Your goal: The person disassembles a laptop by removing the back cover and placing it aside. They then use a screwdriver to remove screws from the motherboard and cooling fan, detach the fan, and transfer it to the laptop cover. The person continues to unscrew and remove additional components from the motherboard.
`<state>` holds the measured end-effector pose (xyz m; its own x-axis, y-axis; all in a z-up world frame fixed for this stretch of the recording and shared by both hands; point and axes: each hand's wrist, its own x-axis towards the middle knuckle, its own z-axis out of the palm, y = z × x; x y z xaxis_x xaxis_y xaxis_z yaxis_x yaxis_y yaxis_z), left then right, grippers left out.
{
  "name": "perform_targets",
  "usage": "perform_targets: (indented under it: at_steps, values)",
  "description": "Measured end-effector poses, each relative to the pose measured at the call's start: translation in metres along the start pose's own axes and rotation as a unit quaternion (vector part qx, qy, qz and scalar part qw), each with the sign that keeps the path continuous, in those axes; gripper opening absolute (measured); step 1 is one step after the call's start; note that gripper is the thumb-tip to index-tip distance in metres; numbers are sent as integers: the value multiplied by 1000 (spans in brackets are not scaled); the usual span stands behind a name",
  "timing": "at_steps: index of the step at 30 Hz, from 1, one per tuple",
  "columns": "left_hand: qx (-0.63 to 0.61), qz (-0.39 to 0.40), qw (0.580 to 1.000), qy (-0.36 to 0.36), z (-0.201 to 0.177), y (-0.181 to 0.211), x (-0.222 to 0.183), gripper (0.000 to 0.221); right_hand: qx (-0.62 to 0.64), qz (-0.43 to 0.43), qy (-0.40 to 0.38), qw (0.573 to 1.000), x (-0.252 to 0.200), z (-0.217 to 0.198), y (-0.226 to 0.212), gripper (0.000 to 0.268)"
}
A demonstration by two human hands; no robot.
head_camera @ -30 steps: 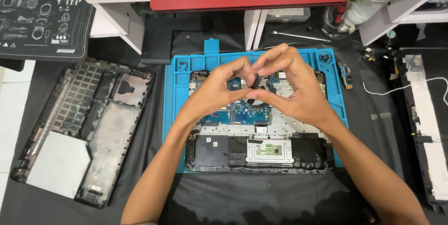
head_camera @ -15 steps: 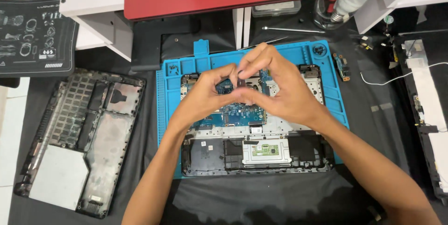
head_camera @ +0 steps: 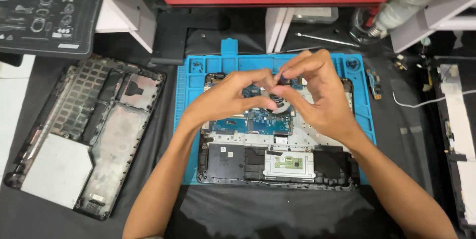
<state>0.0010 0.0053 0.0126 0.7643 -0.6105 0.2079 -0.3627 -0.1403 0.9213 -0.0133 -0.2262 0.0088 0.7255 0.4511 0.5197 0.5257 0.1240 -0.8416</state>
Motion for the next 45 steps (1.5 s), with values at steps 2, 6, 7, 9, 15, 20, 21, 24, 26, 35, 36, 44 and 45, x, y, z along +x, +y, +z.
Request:
perform_targets:
  at_steps: [2, 6, 7, 9, 15, 20, 21, 24, 26, 35, 36, 44, 45]
  values:
    - [3, -1, 1000, -15, -5, -1, -1, 29, 8, 18, 10, 1000, 3, 1, -5, 38]
    - [12, 12, 1000, -23, -6, 1, -2, 24, -25, 13, -10, 1000, 8, 3, -10, 40]
    - [17, 7, 1000, -16, -4, 2, -1, 23, -45, -33, -25, 998, 7, 3, -8, 46]
    - [13, 5, 1000, -5, -3, 2, -1, 24, -48, -24, -21, 998, 2, 0, 1, 46]
    - [51, -9, 999, -11, -10, -4, -3, 40, -56, 25, 1, 998, 3, -2, -7, 43]
    - [144, -72, 987, -27, -12, -34, -6, 34, -22, 34, 23, 999, 9, -16, -16, 45]
    - [145, -78, 986, -30, -12, -37, -5, 34, -31, 22, 37, 999, 10, -19, -17, 45]
    - [138, -93, 985, -40, -8, -34, -4, 31, -43, 19, 71, 996, 11, -24, -23, 46]
    - [133, -99, 985, -45, -7, -30, -3, 30, -46, 22, 90, 995, 11, -27, -24, 49]
    - [109, -132, 985, -18, -11, -23, -10, 11, -8, 30, 171, 985, 12, -29, -44, 53]
    - [112, -142, 983, 37, -20, -22, -18, 10, -51, -6, 192, 980, 13, -32, -44, 44]
    - [98, -144, 936, 305, -4, -53, -107, 13, -92, 197, 198, 956, -80, -83, 10, 31]
    - [39, -162, 933, 320, 2, -51, -115, 14, -104, 238, 183, 948, -91, -84, 14, 29]
